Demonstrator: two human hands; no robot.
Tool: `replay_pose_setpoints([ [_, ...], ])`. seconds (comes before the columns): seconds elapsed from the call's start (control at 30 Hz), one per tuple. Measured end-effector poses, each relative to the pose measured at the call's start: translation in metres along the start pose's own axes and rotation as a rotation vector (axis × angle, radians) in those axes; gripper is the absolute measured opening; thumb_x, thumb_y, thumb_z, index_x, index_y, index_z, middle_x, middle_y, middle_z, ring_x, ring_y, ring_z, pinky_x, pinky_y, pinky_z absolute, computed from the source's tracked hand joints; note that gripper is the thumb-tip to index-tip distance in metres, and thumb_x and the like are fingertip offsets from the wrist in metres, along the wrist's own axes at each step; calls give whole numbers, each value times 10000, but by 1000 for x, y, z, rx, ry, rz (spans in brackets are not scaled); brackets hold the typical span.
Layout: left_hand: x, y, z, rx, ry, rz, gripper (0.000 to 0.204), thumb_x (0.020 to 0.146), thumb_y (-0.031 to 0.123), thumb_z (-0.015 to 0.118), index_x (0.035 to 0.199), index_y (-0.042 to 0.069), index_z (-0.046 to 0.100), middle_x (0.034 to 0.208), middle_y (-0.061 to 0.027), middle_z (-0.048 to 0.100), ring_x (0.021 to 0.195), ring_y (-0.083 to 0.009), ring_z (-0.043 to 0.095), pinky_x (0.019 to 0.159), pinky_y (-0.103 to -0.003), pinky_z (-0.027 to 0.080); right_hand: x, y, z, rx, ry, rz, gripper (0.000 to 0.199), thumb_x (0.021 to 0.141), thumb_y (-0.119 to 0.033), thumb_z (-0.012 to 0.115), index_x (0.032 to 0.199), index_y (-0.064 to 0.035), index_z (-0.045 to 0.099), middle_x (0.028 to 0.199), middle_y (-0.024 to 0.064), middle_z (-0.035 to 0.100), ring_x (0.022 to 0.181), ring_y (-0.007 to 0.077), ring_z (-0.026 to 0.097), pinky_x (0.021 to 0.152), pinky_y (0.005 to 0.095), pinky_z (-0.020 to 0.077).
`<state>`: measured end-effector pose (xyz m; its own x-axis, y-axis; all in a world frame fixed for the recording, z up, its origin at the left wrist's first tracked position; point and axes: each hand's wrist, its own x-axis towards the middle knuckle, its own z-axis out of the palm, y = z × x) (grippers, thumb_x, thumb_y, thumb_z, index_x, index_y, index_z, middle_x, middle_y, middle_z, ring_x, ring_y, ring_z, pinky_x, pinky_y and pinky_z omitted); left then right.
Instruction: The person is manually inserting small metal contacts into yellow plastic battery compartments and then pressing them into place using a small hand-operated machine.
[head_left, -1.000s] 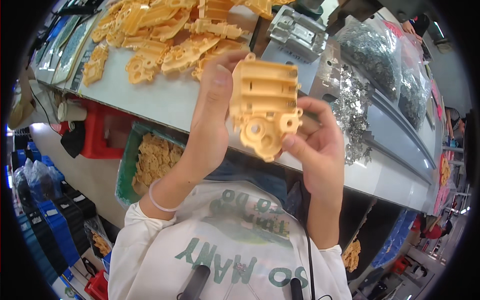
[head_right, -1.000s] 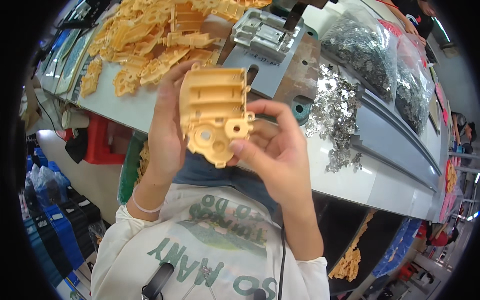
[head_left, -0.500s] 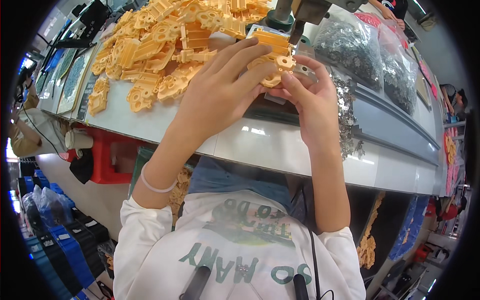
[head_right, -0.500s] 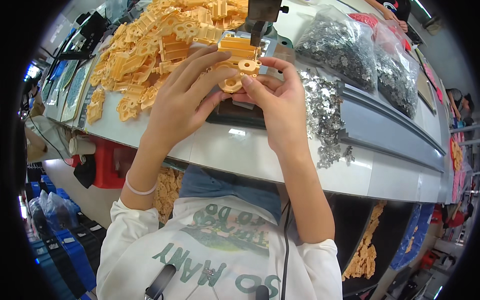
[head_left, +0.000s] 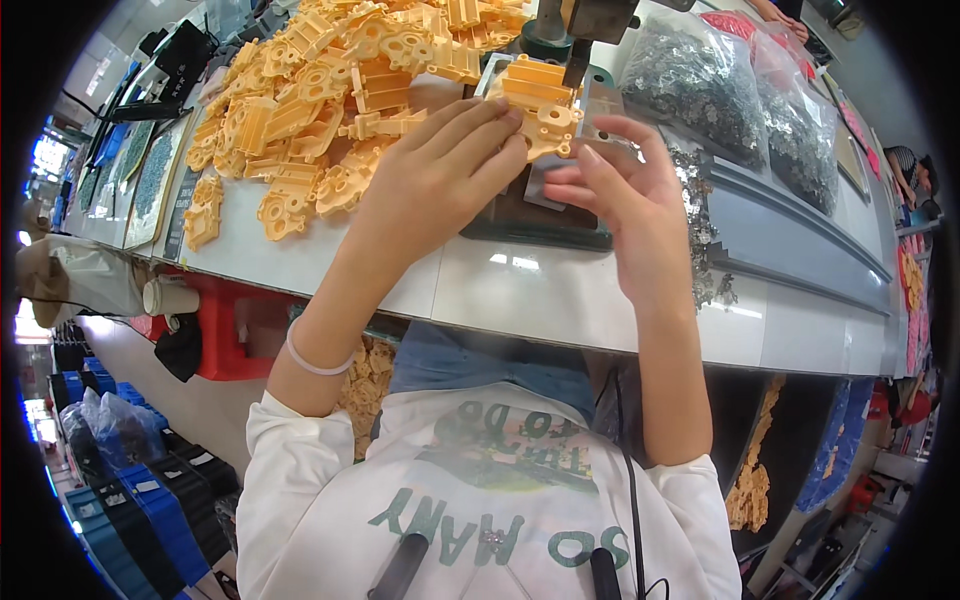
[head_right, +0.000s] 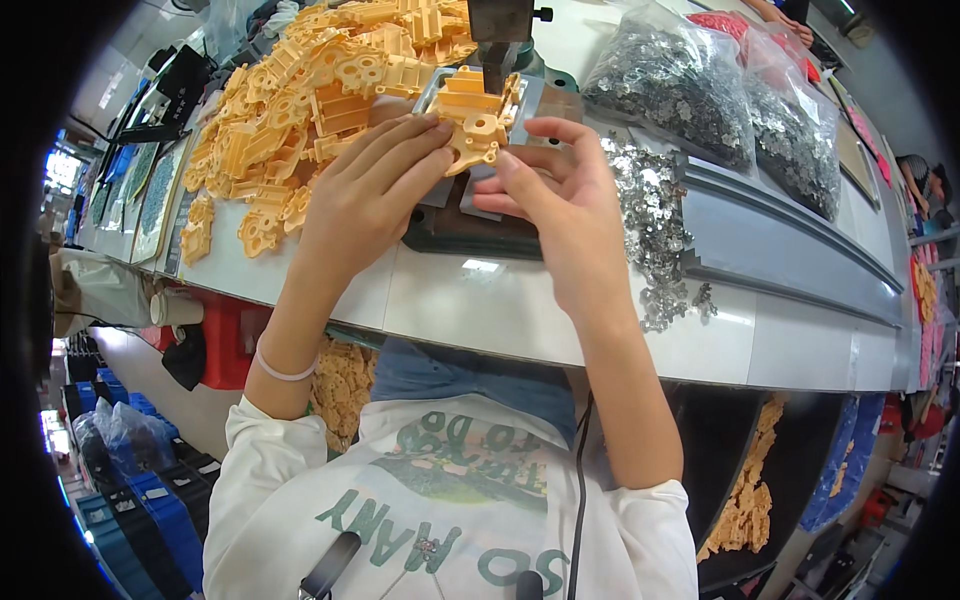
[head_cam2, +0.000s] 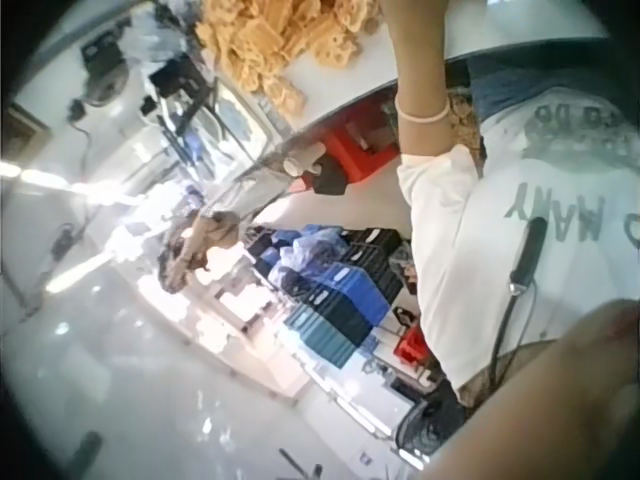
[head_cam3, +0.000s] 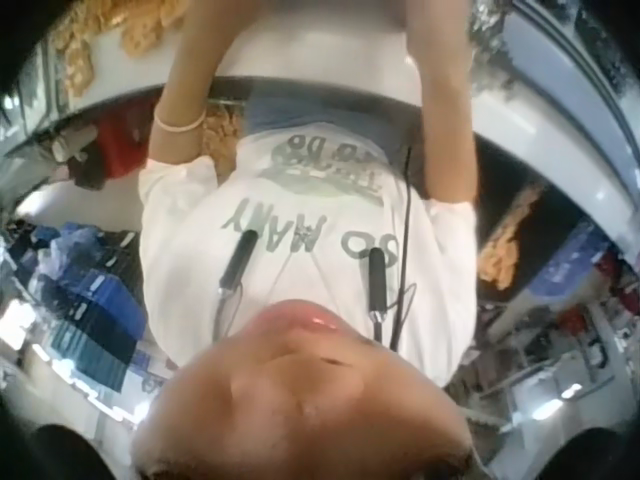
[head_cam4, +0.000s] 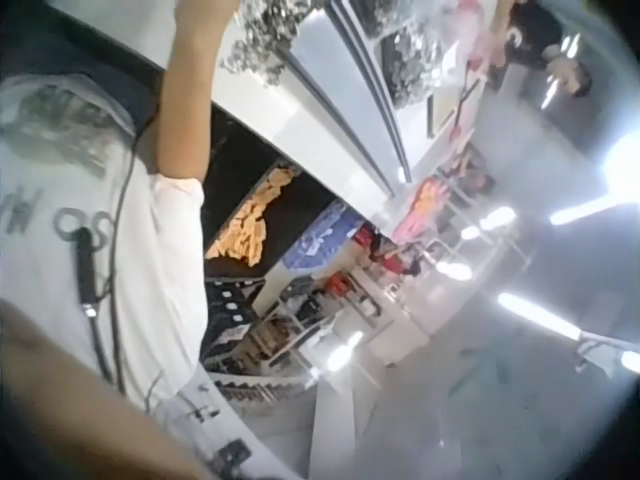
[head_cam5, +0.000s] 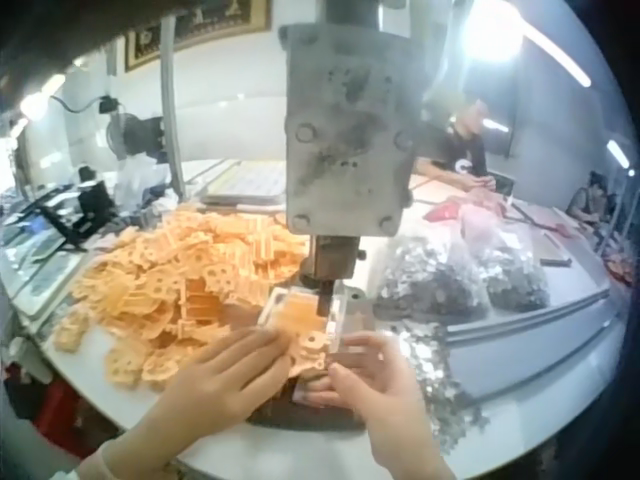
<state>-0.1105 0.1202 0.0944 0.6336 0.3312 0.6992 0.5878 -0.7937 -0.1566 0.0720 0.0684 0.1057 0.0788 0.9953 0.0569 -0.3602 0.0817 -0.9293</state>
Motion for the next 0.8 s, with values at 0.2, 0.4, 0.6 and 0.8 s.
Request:
replay_pose_setpoints([
  [0.2,-1,5,2,185,-33,88,215,718,58,602,933,67,600,1054,-86,638,1022,-245,598,874,-341,488,-11,-31,-23,-226,0,-66,310,836,-85,619,1098,36,504,980,143,576,771,186,619,689,287,518],
  [0.4,5,7,0,160,-61,106,290,732,62,590,1021,72,590,1122,-95,602,1019,-247,597,876,-341,486,-12,-82,-38,-473,-69,-285,229,855,-123,591,1031,22,581,887,97,636,727,120,601,677,234,483],
  [0.6,3,4,11,-8,-4,117,388,752,46,560,1138,82,582,1220,-122,562,1088,-282,573,902,-370,493,-5,-133,-53,-682,-179,-410,259,913,-135,493,1115,13,560,963,86,602,774,118,564,729,256,454],
  [0.8,-1,-2,10,36,-26,183,325,767,60,568,1091,51,599,1228,-119,568,1072,-275,589,909,-368,500,20,-181,-75,-833,-294,-453,256,934,-197,485,1083,-4,565,951,72,597,803,116,563,739,258,446],
])
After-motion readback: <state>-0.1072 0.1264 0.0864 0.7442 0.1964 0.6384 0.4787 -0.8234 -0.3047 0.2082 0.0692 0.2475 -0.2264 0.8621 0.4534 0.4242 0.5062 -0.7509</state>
